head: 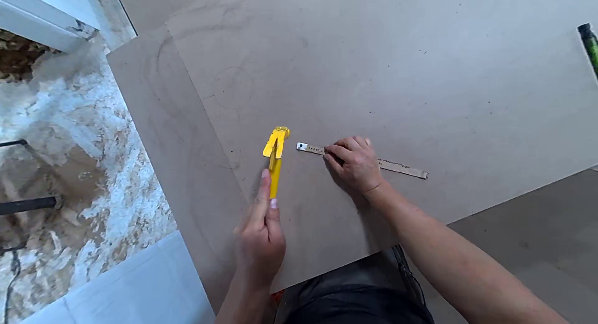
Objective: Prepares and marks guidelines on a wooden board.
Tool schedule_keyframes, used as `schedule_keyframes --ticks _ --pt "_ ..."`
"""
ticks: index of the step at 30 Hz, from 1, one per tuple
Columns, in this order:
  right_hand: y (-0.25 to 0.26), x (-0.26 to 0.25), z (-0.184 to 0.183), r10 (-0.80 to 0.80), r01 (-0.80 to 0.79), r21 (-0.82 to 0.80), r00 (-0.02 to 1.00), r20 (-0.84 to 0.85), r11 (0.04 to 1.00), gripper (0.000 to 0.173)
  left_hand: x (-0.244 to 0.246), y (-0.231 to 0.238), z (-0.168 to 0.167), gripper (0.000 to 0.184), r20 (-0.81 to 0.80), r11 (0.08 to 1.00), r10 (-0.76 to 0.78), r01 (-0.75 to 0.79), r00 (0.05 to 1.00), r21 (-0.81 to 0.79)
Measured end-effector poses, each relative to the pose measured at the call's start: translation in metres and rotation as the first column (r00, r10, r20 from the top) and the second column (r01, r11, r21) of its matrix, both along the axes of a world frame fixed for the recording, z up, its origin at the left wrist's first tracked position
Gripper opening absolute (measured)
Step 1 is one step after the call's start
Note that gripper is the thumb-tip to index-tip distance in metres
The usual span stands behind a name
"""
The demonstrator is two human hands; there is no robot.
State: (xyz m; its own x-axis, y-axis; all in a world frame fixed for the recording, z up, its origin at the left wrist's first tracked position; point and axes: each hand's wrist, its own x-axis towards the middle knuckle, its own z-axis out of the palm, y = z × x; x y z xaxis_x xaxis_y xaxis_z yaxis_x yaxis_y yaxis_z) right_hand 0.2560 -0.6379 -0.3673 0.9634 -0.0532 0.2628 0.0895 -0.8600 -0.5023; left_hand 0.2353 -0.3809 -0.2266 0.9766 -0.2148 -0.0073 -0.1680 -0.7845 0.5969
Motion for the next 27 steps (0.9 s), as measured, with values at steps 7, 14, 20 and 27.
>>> schedule_keyframes --ticks 7,14,20,27 --pt "0.0 0.002 0.0 0.003 -0.003 -0.008 1.0 0.013 1.0 0.022 0.01 0.007 -0.043 0.048 -0.025 0.992 0.001 0.002 1.0 0.13" --pt "-0.013 0.013 0.001 0.017 -0.017 -0.002 1.0 -0.006 1.0 0.02 0.002 0.029 -0.035 0.045 0.178 0.988 -0.01 -0.018 0.984 0.155" --pt "-0.036 0.061 -0.002 0.154 -0.153 -0.039 0.988 0.017 0.987 0.018 0.004 0.108 -0.094 0.045 0.165 0.887 0.171 -0.225 0.971 0.404" --pt "-0.037 0.065 -0.002 0.164 -0.163 -0.026 0.986 0.038 0.986 0.017 0.024 0.132 -0.101 0.046 0.106 0.801 0.265 -0.28 0.959 0.53"
